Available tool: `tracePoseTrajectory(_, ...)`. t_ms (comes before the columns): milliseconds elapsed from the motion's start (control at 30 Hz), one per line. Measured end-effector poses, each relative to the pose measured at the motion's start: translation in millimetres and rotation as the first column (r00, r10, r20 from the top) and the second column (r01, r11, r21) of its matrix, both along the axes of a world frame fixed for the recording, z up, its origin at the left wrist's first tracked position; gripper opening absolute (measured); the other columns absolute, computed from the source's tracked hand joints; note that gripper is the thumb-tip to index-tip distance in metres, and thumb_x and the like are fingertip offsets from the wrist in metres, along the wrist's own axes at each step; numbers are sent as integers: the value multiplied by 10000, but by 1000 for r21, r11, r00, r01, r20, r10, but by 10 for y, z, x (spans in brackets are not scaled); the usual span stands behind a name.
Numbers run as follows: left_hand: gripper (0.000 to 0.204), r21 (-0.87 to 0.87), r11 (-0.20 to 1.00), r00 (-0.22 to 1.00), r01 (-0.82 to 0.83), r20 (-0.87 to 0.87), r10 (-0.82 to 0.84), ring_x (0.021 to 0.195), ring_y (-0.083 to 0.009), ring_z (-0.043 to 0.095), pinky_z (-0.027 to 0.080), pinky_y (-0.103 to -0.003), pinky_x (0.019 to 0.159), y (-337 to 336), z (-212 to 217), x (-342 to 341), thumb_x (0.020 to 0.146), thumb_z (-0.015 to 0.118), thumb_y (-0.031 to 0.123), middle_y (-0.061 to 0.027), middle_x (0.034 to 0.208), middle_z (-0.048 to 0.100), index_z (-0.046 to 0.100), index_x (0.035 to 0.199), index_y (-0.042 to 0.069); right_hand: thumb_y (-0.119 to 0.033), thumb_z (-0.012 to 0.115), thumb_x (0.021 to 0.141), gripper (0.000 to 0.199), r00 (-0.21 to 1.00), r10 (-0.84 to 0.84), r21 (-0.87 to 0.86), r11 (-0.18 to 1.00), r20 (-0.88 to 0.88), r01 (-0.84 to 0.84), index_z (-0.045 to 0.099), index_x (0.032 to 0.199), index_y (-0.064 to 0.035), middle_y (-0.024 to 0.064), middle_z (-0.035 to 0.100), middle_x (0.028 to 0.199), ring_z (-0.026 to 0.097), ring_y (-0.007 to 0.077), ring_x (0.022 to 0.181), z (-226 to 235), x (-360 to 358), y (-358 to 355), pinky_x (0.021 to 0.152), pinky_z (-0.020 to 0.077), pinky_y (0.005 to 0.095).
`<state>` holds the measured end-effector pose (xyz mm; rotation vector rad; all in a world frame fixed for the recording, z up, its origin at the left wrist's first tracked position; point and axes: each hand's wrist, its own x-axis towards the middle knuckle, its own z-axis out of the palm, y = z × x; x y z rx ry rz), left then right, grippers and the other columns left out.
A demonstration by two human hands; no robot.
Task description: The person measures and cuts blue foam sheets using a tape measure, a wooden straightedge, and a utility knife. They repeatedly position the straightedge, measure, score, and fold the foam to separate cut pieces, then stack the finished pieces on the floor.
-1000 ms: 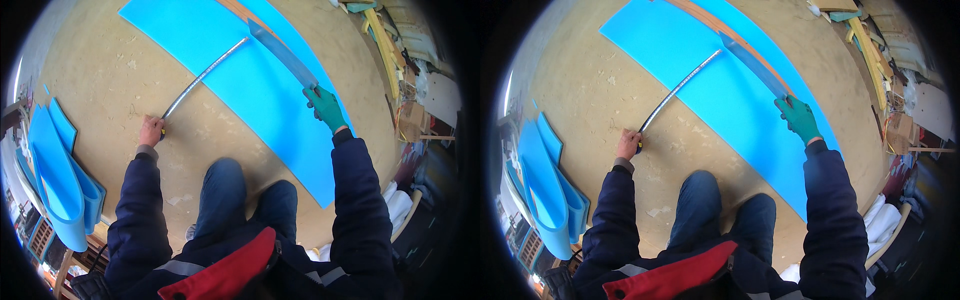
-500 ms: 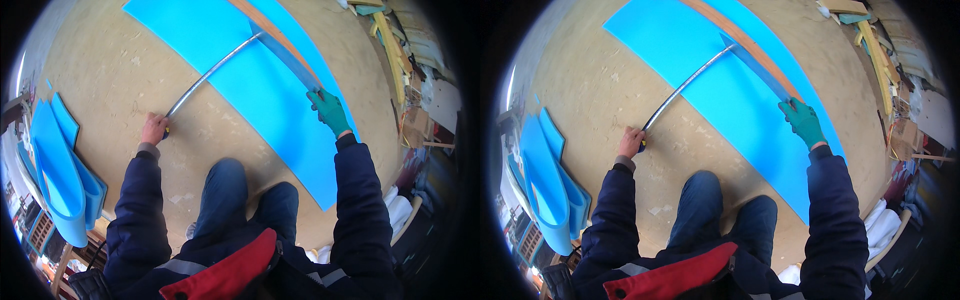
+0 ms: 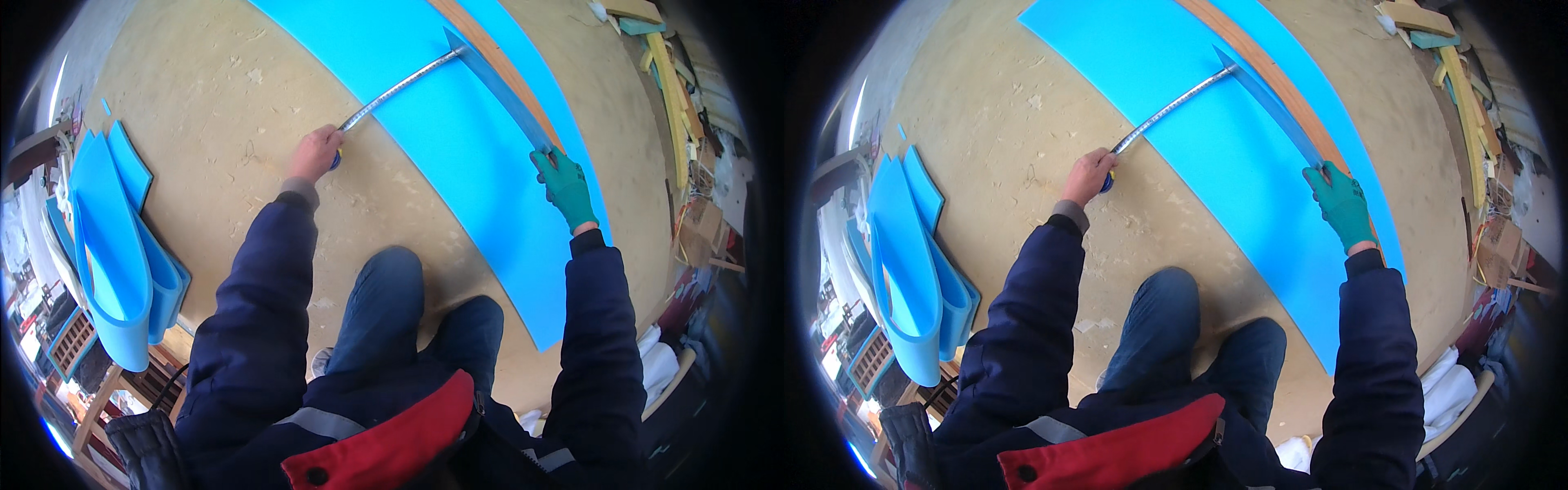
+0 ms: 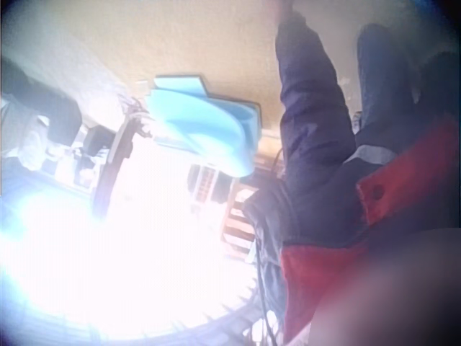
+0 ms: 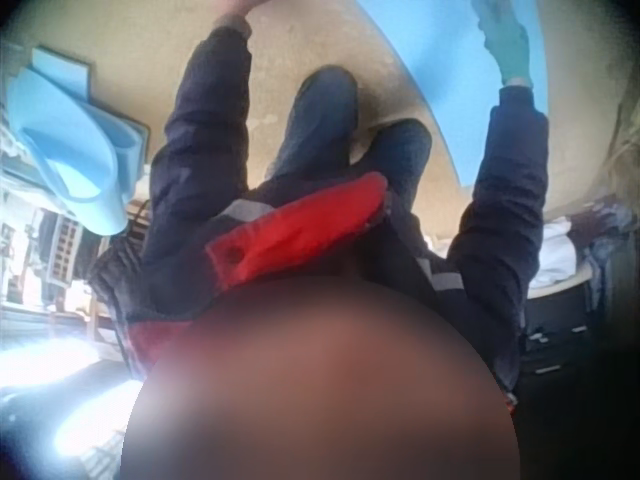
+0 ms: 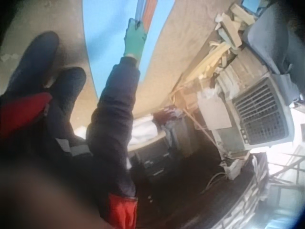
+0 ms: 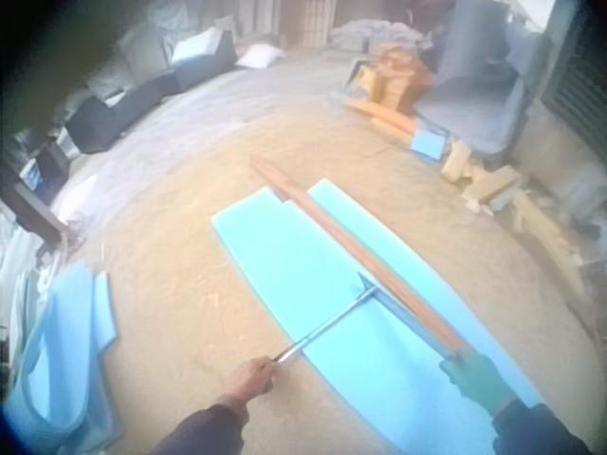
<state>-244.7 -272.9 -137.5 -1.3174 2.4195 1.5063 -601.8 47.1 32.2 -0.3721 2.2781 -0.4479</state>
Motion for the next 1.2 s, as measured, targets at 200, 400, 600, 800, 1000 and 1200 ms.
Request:
tracePoseTrajectory(200,316,-15,999,999,-40,-16,40,859,-310,725,551,-397,805,51,-36,-315,1022,620,299,-155,918,763,764,1021,18,-533,673,1008,485,1000,2,-28,1000,7,-2,741,1159,-78,51,649,785,507,87,517,-32,-25,17,489,421,286)
tracePoseTrajectory(400,309,-27,997,998,-68,-17,67,883,-362,726,555,-451,807,66,-71,-447,998,645,339,-181,929,761,784,1048,67,-535,669,1004,478,1000,-3,-24,1000,18,3,739,1129,-79,46,643,769,526,98,537,64,-11,-33,503,434,300)
tracePoseTrajectory(600,307,-8,995,995,-101,-10,101,907,-373,740,565,-464,822,67,-192,-499,980,660,369,-176,945,774,803,1056,109,-541,663,993,468,999,46,-13,999,-22,-46,718,1019,-77,34,627,720,566,119,586,181,-33,-73,542,459,328)
tracePoseTrajectory(800,299,-9,997,996,-82,-22,82,897,-330,747,568,-432,809,72,-199,-499,983,657,357,-155,943,782,811,1052,110,-536,654,1000,462,996,73,-25,997,-47,-74,696,1014,-76,41,618,709,580,153,580,217,-159,-90,561,476,357)
tracePoseTrajectory(1000,288,1,994,993,-110,-40,110,863,-305,742,558,-418,784,94,-152,-513,988,655,327,-141,904,778,817,1029,92,-531,649,1003,472,994,106,41,994,-22,-105,705,1072,-67,62,633,729,602,183,600,360,-216,-187,581,499,370)
tracePoseTrajectory(1200,307,4,994,993,-112,-43,112,837,-325,730,543,-435,759,109,-170,-513,994,654,336,-182,872,751,806,1030,72,-533,645,1006,485,996,81,34,996,-23,-80,726,1120,-69,77,633,729,630,198,633,408,-182,-194,603,518,377)
